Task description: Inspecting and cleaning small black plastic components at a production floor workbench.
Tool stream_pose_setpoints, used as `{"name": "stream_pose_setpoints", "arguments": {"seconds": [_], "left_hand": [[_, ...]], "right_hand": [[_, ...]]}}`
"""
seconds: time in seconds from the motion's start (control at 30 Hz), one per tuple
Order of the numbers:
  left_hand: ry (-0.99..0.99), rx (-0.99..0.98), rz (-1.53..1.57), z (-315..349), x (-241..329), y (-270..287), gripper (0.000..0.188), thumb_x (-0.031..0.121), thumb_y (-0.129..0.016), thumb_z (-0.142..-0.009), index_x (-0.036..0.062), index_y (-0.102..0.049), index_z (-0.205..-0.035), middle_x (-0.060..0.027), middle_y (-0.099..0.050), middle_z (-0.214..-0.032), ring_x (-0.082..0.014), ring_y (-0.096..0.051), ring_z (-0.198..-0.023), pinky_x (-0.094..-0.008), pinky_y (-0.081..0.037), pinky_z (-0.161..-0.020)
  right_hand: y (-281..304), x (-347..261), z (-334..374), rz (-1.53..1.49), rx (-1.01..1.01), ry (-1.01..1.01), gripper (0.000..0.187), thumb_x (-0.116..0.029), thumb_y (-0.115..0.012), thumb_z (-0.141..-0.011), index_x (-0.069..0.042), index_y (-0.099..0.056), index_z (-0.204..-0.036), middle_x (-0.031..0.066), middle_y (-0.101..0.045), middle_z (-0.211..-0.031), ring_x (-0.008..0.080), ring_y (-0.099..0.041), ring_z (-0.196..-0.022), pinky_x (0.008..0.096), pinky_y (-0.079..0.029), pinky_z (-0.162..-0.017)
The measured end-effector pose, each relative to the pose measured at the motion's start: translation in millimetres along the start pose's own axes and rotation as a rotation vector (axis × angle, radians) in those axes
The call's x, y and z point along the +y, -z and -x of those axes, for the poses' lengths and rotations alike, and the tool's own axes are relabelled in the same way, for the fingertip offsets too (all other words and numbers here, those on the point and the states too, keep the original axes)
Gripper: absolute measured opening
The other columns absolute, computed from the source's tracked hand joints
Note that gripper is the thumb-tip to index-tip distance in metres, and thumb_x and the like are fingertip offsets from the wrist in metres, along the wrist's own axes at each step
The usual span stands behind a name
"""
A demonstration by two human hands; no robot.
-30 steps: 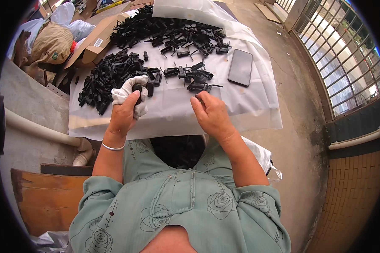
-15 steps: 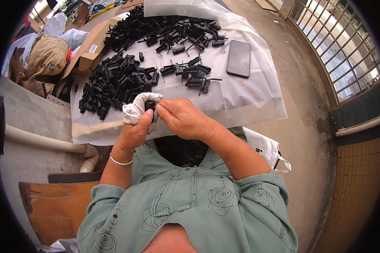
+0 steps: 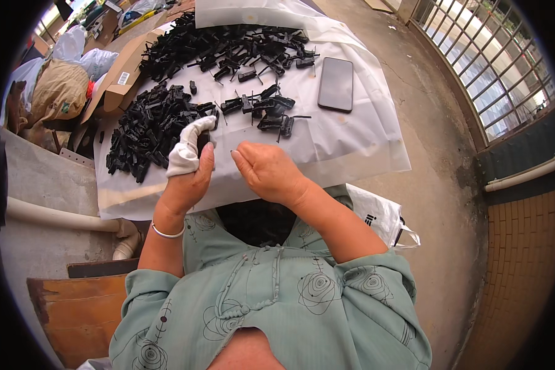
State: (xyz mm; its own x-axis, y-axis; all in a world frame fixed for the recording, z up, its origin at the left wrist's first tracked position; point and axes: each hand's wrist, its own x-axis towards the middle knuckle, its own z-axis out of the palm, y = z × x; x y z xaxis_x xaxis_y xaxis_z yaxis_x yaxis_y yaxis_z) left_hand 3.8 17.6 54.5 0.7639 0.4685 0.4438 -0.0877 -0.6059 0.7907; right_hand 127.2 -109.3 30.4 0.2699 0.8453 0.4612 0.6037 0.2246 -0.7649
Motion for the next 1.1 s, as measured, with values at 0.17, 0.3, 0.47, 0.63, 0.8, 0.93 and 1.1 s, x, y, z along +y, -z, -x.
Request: {"name": "stream_pose_setpoints", "arguments": {"seconds": [0.17,0.3,0.47,0.63,0.8,0.93,1.1], "left_hand": [[-0.153,0.177,-0.958,-23.7,-15.4,44.9,0.054,0.011,-0.065,-0.075,0.0029,-0.049,-0.125,-0.0231,-0.050,-0.119,-0.0354,-0.045,-0.114,-0.0396,-0.036,-0.096],[-0.192,0.123,-0.678,1.0,-19.5,23.4,0.047,0.006,-0.065,-0.072,0.0048,-0.056,-0.118,-0.0188,-0.054,-0.116,-0.0332,-0.049,-0.109,-0.0392,-0.038,-0.094],[-0.127,-0.110,-0.346,28.2,-21.4,-6.3,0.040,0.002,-0.061,-0.075,0.0029,-0.056,-0.115,-0.0160,-0.056,-0.115,-0.0325,-0.052,-0.106,-0.0375,-0.041,-0.092],[-0.174,-0.050,-0.175,19.4,-1.3,-11.2,0.040,-0.001,-0.062,-0.074,0.0024,-0.057,-0.114,-0.0162,-0.057,-0.114,-0.0324,-0.053,-0.104,-0.0371,-0.043,-0.089],[-0.330,-0.231,-0.050,13.2,10.3,-5.4,0.037,-0.006,-0.064,-0.072,0.0005,-0.059,-0.108,-0.0129,-0.063,-0.102,-0.0251,-0.063,-0.081,-0.0306,-0.050,-0.074],[0.304,-0.454,0.546,28.2,30.6,11.7,0.030,-0.003,-0.065,-0.078,0.0001,-0.059,-0.107,-0.0066,-0.062,-0.097,-0.0127,-0.058,-0.082,-0.0256,-0.048,-0.075],[-0.161,-0.393,0.290,27.3,33.9,9.4,0.025,-0.001,-0.067,-0.077,0.0012,-0.060,-0.102,-0.0082,-0.061,-0.100,-0.0131,-0.057,-0.088,-0.0251,-0.046,-0.078]], "right_hand": [[25.3,22.0,-0.3,0.686,0.174,-0.166,0.021,-0.021,-0.059,-0.084,-0.005,-0.053,-0.097,0.0121,-0.059,-0.072,0.0318,-0.059,-0.064,0.0389,-0.047,-0.056],[17.5,40.6,-0.5,0.829,-0.028,-0.301,0.026,-0.019,-0.059,-0.082,-0.005,-0.052,-0.104,0.0119,-0.063,-0.077,0.0303,-0.061,-0.067,0.0388,-0.049,-0.059],[22.2,46.9,7.5,0.620,0.206,-0.016,0.018,-0.006,-0.056,-0.082,-0.003,-0.054,-0.100,0.0131,-0.062,-0.077,0.0308,-0.060,-0.066,0.0383,-0.048,-0.059],[39.3,5.2,11.1,0.188,0.089,0.000,0.011,-0.001,-0.054,-0.082,-0.002,-0.056,-0.093,0.0085,-0.054,-0.068,0.0186,-0.051,-0.055,0.0279,-0.040,-0.053],[39.3,2.9,13.2,-0.147,-0.127,-0.124,0.007,-0.005,-0.053,-0.086,-0.002,-0.056,-0.092,-0.0003,-0.049,-0.068,0.0076,-0.041,-0.055,0.0235,-0.035,-0.050],[38.4,1.6,17.2,-0.696,-0.299,-0.378,0.011,-0.011,-0.054,-0.089,-0.005,-0.053,-0.098,-0.0048,-0.049,-0.072,0.0022,-0.038,-0.055,0.0183,-0.031,-0.047],[12.2,-6.4,18.7,-0.999,-0.345,-0.561,0.015,-0.016,-0.054,-0.089,-0.008,-0.050,-0.101,-0.0047,-0.050,-0.072,0.0015,-0.039,-0.053,0.0177,-0.030,-0.044]]}}
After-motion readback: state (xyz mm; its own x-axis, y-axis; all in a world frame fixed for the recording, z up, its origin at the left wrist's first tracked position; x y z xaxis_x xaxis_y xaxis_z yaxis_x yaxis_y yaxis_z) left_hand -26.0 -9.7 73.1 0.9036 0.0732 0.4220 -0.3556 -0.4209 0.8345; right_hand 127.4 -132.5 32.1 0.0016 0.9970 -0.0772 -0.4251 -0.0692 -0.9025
